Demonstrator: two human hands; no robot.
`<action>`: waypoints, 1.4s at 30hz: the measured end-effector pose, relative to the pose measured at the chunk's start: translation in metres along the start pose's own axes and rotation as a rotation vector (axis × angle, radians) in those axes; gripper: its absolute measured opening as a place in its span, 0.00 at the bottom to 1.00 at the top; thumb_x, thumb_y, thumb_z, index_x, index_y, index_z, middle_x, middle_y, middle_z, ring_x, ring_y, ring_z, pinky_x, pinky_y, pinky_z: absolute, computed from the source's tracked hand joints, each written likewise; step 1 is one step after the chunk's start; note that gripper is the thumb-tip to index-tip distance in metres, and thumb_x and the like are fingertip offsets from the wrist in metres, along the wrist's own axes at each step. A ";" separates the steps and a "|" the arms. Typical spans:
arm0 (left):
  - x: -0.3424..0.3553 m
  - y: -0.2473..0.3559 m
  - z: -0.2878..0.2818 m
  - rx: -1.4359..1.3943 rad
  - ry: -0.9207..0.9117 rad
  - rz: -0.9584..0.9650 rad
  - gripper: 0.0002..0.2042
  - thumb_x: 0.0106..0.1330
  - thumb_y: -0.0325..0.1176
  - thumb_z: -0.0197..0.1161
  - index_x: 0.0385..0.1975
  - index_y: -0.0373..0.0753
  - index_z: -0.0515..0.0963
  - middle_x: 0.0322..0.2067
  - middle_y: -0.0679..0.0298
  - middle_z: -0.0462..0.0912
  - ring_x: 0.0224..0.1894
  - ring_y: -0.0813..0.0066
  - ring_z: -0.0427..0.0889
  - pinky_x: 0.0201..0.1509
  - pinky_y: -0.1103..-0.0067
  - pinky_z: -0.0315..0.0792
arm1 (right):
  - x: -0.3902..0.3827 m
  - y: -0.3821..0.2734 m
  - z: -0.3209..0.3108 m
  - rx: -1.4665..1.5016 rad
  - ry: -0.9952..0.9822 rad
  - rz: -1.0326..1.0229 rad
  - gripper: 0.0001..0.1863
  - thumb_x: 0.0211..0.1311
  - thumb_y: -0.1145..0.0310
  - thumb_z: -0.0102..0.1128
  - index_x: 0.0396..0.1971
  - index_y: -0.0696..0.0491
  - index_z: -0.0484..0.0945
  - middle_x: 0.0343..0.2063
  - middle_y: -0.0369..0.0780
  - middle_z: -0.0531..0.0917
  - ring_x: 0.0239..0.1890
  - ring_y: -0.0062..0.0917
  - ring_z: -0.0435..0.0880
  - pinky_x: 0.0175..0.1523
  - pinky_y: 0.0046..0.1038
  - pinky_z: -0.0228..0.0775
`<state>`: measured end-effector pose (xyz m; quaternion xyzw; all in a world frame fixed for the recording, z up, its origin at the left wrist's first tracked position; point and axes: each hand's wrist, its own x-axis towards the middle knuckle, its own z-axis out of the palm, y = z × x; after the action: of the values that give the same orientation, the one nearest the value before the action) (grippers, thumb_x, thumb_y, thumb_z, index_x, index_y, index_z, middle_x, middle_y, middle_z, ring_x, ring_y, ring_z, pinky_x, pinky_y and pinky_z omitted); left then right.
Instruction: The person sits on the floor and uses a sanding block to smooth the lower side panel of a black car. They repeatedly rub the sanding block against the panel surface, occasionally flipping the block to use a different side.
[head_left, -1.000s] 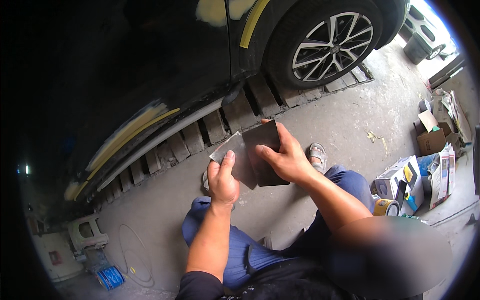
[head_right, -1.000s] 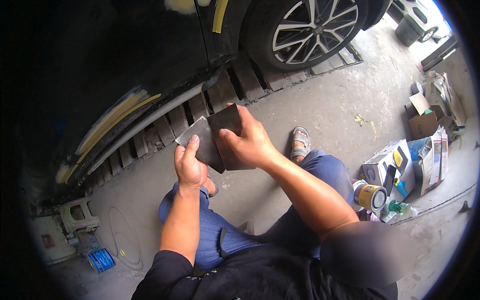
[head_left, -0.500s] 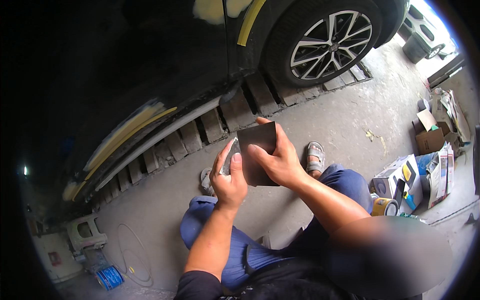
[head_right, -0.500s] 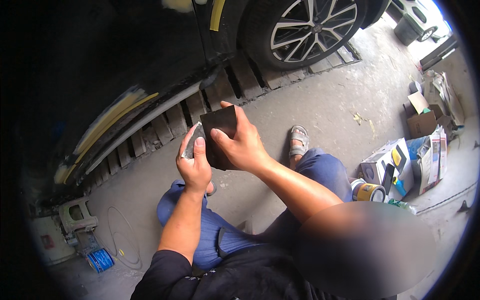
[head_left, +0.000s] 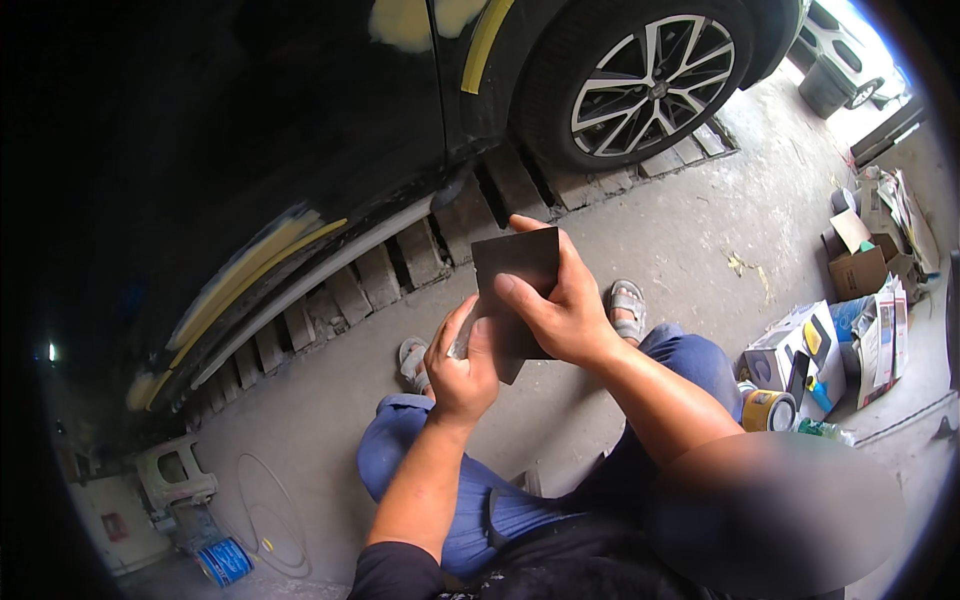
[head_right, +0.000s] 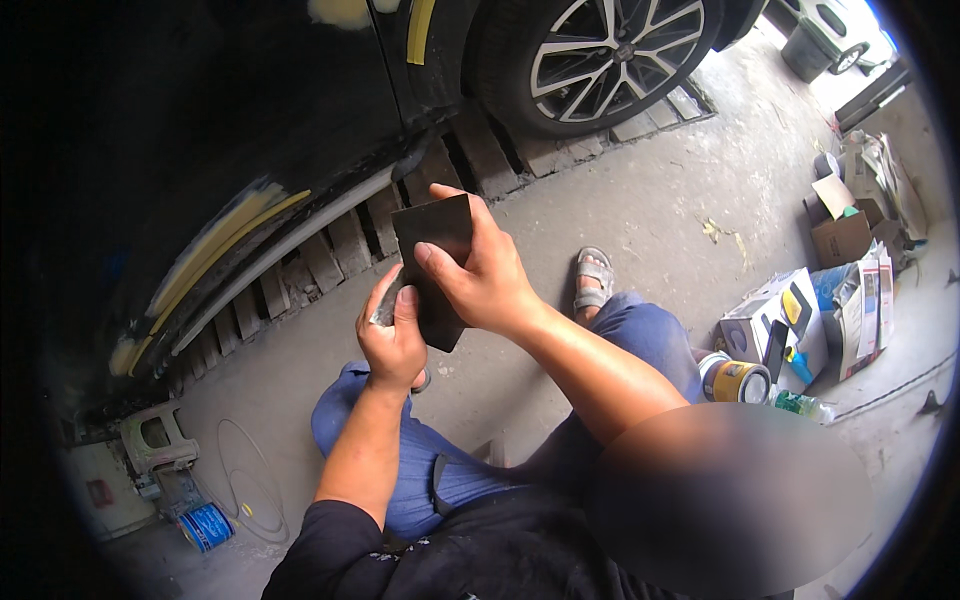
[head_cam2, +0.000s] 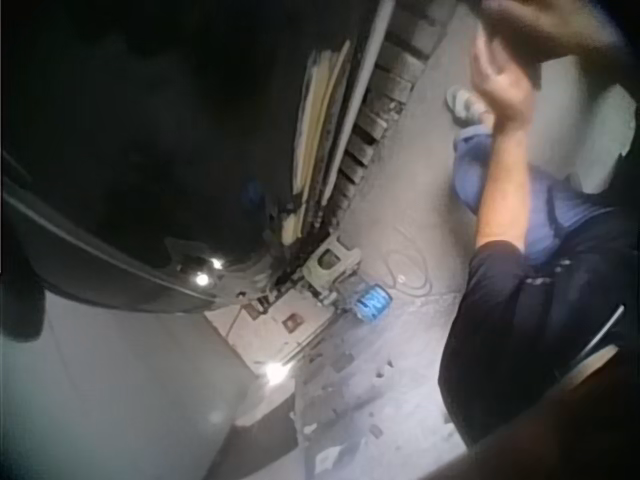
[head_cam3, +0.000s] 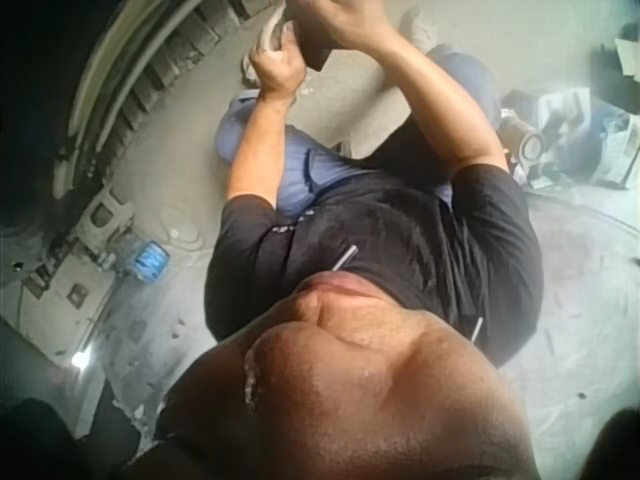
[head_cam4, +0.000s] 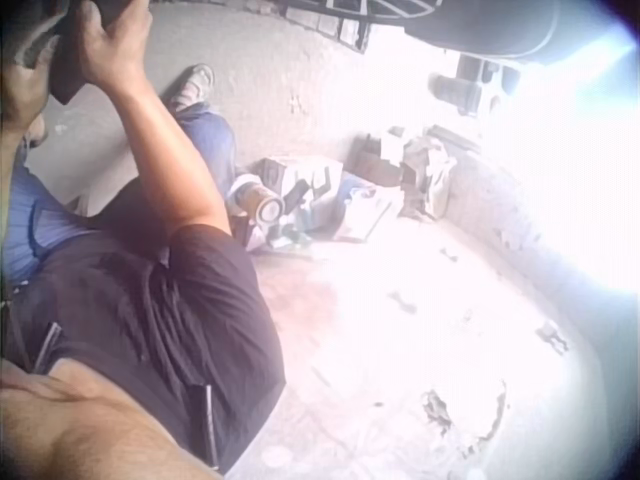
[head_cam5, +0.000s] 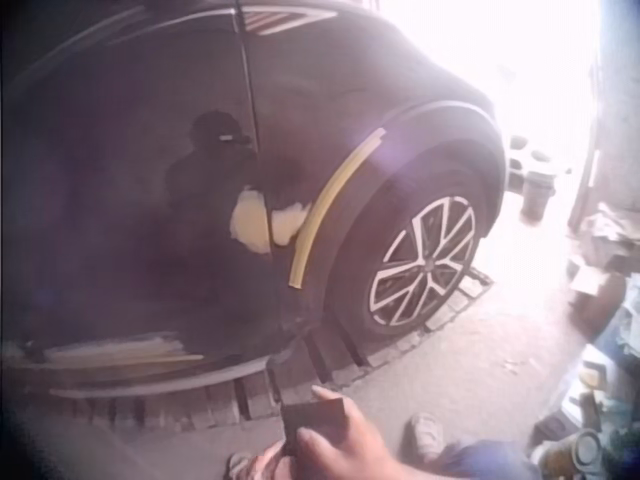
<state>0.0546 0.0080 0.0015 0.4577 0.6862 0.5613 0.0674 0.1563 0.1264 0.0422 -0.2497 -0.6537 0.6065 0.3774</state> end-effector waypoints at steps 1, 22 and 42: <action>0.002 0.003 0.001 -0.063 0.024 -0.035 0.14 0.68 0.28 0.56 0.51 0.28 0.75 0.44 0.48 0.82 0.45 0.56 0.83 0.51 0.72 0.75 | 0.000 0.001 0.000 0.011 0.004 0.000 0.29 0.59 0.72 0.62 0.60 0.58 0.64 0.39 0.43 0.83 0.42 0.27 0.84 0.48 0.27 0.73; 0.009 0.012 -0.007 -0.253 -0.056 -0.221 0.18 0.72 0.35 0.52 0.53 0.26 0.72 0.44 0.54 0.81 0.46 0.70 0.79 0.53 0.76 0.72 | 0.002 0.004 -0.006 -0.071 -0.094 0.006 0.27 0.58 0.72 0.62 0.58 0.57 0.66 0.35 0.46 0.84 0.39 0.30 0.86 0.45 0.29 0.75; 0.011 -0.009 -0.010 -0.101 -0.018 -0.044 0.21 0.74 0.41 0.48 0.53 0.28 0.73 0.46 0.48 0.81 0.49 0.60 0.81 0.55 0.72 0.71 | -0.012 -0.007 0.007 -0.162 -0.203 -0.198 0.27 0.57 0.76 0.58 0.58 0.58 0.64 0.36 0.49 0.85 0.41 0.43 0.86 0.46 0.33 0.77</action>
<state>0.0370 0.0090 0.0023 0.4435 0.6662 0.5897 0.1089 0.1589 0.1117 0.0467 -0.1512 -0.7568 0.5338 0.3456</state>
